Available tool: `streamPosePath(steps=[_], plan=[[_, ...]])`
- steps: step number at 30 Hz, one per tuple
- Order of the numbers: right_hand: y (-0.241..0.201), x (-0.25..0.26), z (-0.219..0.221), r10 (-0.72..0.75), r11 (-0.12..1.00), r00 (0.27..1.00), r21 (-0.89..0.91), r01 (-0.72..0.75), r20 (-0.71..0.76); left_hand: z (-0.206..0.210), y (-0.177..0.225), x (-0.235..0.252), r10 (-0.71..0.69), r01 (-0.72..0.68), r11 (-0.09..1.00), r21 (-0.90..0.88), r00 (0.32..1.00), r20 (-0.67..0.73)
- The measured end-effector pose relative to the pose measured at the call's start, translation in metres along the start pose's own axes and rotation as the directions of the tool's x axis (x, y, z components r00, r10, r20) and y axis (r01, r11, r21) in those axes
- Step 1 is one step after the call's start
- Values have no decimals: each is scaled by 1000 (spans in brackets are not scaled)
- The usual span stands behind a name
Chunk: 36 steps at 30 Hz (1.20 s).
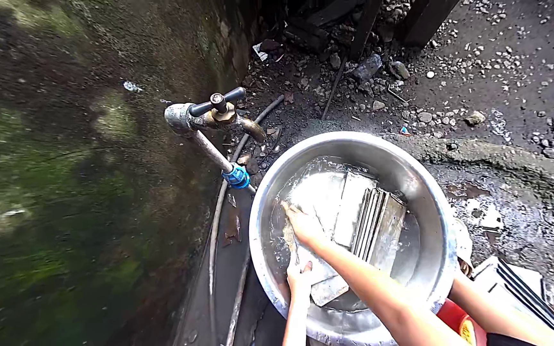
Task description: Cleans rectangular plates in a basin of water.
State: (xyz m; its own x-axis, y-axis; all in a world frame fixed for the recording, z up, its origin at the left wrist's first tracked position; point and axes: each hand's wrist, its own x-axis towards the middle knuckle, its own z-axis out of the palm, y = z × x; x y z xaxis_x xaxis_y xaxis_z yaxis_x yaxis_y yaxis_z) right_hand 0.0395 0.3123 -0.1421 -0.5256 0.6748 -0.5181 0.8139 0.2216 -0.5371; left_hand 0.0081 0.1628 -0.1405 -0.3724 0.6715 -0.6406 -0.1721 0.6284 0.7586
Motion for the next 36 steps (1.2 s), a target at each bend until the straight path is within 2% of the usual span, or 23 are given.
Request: streamPosePath(steps=[3,6,8,12,15,18,21,24,25,27,29,30,33,36], plan=[[4,-29,19,-23,1000,1000,21,23,-14,3,1,3,-10,11,1000,12,1000,-18],[9,-77,42,8,999,999,36,-7,-34,4,-3,3,13,-11,991,131,1000,-16],[11,-85,45,26,1000,998,14,-25,-55,5,-5,1,20,-20,985,169,1000,0],[5,-47,21,17,998,998,-52,-20,-63,3,-5,1,39,-42,979,199,999,17],[5,-6,0,-23,996,1000,-87,22,-14,4,-5,0,22,-24,987,159,1000,13],[9,11,-3,-59,991,998,-122,60,16,4,-4,1,0,2,986,165,1000,-15],[15,-16,10,-48,997,999,-65,48,12,6,-4,3,26,-21,984,179,999,-23],[21,-79,41,-21,1000,1000,4,21,-10,6,-5,0,47,-37,970,239,998,-38],[25,-97,51,7,1000,998,27,-5,-65,7,-2,-1,60,-47,962,268,998,-38],[35,-112,65,89,994,959,90,-67,-269,8,0,-4,71,-60,954,294,997,-25],[39,-97,62,156,986,922,114,-123,-355,7,2,-10,90,-82,939,335,996,-8],[38,-81,54,175,984,920,98,-150,-350,6,4,-14,99,-92,928,361,995,-3],[31,-30,15,248,968,947,14,-250,-207,4,17,-23,78,-71,900,429,997,2],[24,-8,10,291,953,930,154,-261,-223,-2,22,-23,96,-61,891,449,994,-56]])
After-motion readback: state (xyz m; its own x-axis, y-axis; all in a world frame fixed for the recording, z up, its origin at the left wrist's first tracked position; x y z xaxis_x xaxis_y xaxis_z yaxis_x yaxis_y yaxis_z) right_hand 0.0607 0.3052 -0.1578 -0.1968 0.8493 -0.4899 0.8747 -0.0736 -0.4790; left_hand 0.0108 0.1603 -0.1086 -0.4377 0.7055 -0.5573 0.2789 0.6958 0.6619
